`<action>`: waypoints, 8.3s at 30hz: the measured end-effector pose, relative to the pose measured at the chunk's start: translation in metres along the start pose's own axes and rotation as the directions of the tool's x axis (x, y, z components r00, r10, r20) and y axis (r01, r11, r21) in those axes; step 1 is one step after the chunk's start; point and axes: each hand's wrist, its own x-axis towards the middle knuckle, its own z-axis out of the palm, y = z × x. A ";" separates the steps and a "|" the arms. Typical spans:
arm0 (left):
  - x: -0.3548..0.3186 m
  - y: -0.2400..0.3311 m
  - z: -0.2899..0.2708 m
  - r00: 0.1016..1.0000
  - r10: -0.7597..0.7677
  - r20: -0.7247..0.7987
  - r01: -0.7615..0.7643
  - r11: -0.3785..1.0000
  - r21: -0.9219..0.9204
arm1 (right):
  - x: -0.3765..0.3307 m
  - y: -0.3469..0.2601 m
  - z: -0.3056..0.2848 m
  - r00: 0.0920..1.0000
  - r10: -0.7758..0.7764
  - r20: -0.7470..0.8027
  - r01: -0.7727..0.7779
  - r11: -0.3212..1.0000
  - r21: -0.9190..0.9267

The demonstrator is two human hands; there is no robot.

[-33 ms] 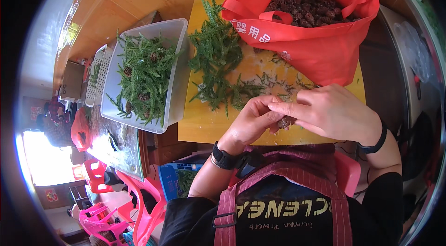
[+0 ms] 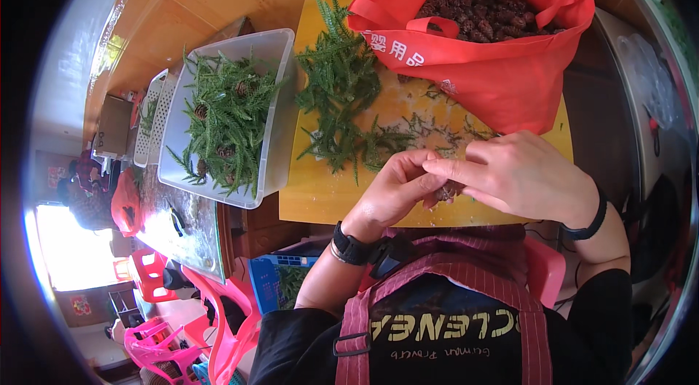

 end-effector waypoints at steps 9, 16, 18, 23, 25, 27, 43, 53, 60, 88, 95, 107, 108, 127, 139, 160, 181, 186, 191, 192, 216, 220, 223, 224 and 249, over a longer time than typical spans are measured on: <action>-0.004 0.008 0.017 0.977 0.125 -0.174 -0.093 0.979 0.180 | -0.001 -0.002 -0.005 0.999 0.049 0.017 -0.046 0.985 -0.165; -0.009 0.001 0.012 0.940 0.283 -0.189 -0.263 0.957 0.122 | -0.006 0.003 -0.012 0.905 0.358 -0.229 -0.195 0.828 0.526; -0.009 0.001 0.012 0.927 0.331 -0.175 -0.314 0.942 0.119 | -0.010 0.005 0.002 0.885 0.416 -0.208 -0.198 0.741 0.641; -0.008 0.000 0.015 0.933 0.330 -0.141 -0.326 0.944 0.050 | -0.011 0.003 0.026 0.887 0.452 -0.094 -0.162 0.496 0.853; -0.008 0.000 0.016 0.935 0.330 -0.133 -0.328 0.944 0.038 | -0.013 0.002 0.036 0.894 0.440 -0.090 -0.077 0.347 0.935; -0.008 0.000 0.015 0.941 0.319 -0.109 -0.320 0.947 0.016 | -0.013 0.004 0.038 0.908 0.403 -0.114 -0.055 0.385 0.921; -0.013 0.001 0.015 0.958 0.287 -0.003 -0.287 0.958 -0.027 | -0.003 0.001 0.042 0.945 0.266 -0.188 0.119 0.255 0.960; -0.016 0.003 0.021 0.966 0.254 -0.047 -0.252 0.967 0.029 | -0.007 0.001 0.043 0.949 0.287 -0.133 0.088 0.164 0.983; -0.015 0.004 0.023 0.968 0.250 -0.034 -0.251 0.968 -0.030 | -0.006 0.000 0.047 0.936 0.303 -0.177 0.167 0.060 0.984; -0.015 0.013 0.025 0.848 0.528 0.049 -0.469 0.703 0.534 | -0.011 -0.018 0.044 0.854 0.496 -0.157 -0.025 0.340 0.940; -0.016 0.011 0.031 0.920 0.387 -0.067 -0.365 0.906 0.214 | -0.007 -0.019 0.053 0.824 0.502 -0.262 0.156 0.244 0.957; -0.012 0.020 0.031 0.773 0.620 0.137 -0.493 0.450 0.745 | -0.006 -0.025 0.050 0.774 0.537 -0.336 0.044 0.483 0.874; -0.012 0.022 0.032 0.743 0.646 0.175 -0.489 0.346 0.801 | -0.006 -0.026 0.050 0.751 0.524 -0.401 0.019 0.590 0.807; -0.016 0.001 0.027 0.869 0.483 -0.110 -0.425 0.841 0.334 | -0.003 -0.027 0.047 0.709 0.195 -0.677 -0.005 0.962 0.272; -0.010 0.000 0.013 0.886 0.448 -0.118 -0.422 0.886 0.194 | -0.071 0.018 0.038 0.723 0.637 -0.268 -0.571 0.769 0.286; -0.008 -0.002 0.005 0.945 0.277 -0.174 -0.306 0.937 -0.166 | -0.119 0.024 0.028 0.660 0.722 -0.208 -0.645 0.686 0.337; -0.012 0.000 0.009 0.941 0.317 -0.119 -0.324 0.945 -0.039 | -0.057 -0.015 0.029 0.858 0.477 -0.192 -0.311 0.779 0.544; -0.012 0.001 0.008 0.942 0.309 -0.133 -0.316 0.948 -0.030 | -0.058 -0.016 0.033 0.831 0.526 -0.180 -0.350 0.747 0.565; -0.012 0.002 0.009 0.941 0.309 -0.138 -0.314 0.949 -0.012 | -0.056 -0.017 0.032 0.838 0.505 -0.206 -0.339 0.778 0.529; -0.012 0.002 0.009 0.941 0.308 -0.140 -0.312 0.950 -0.006 | -0.056 -0.017 0.031 0.840 0.493 -0.228 -0.333 0.799 0.501; -0.012 0.012 0.020 0.937 0.275 -0.217 -0.248 0.958 0.142 | -0.060 -0.024 0.059 0.783 0.558 -0.274 -0.320 0.740 0.591; -0.010 0.008 0.025 0.914 0.340 -0.220 -0.295 0.931 0.213 | -0.060 -0.026 0.059 0.771 0.577 -0.269 -0.322 0.718 0.617; -0.008 0.004 0.027 0.814 0.555 -0.170 -0.410 0.757 0.510 | -0.060 -0.028 0.058 0.751 0.633 -0.185 -0.375 0.641 0.669; -0.007 0.004 0.027 0.725 0.685 -0.063 -0.461 0.551 0.695 | -0.060 -0.029 0.058 0.754 0.630 -0.184 -0.372 0.641 0.672; -0.005 0.006 0.032 0.581 0.811 0.071 -0.417 0.223 0.881 | -0.056 -0.030 0.057 0.749 0.612 -0.254 -0.354 0.694 0.627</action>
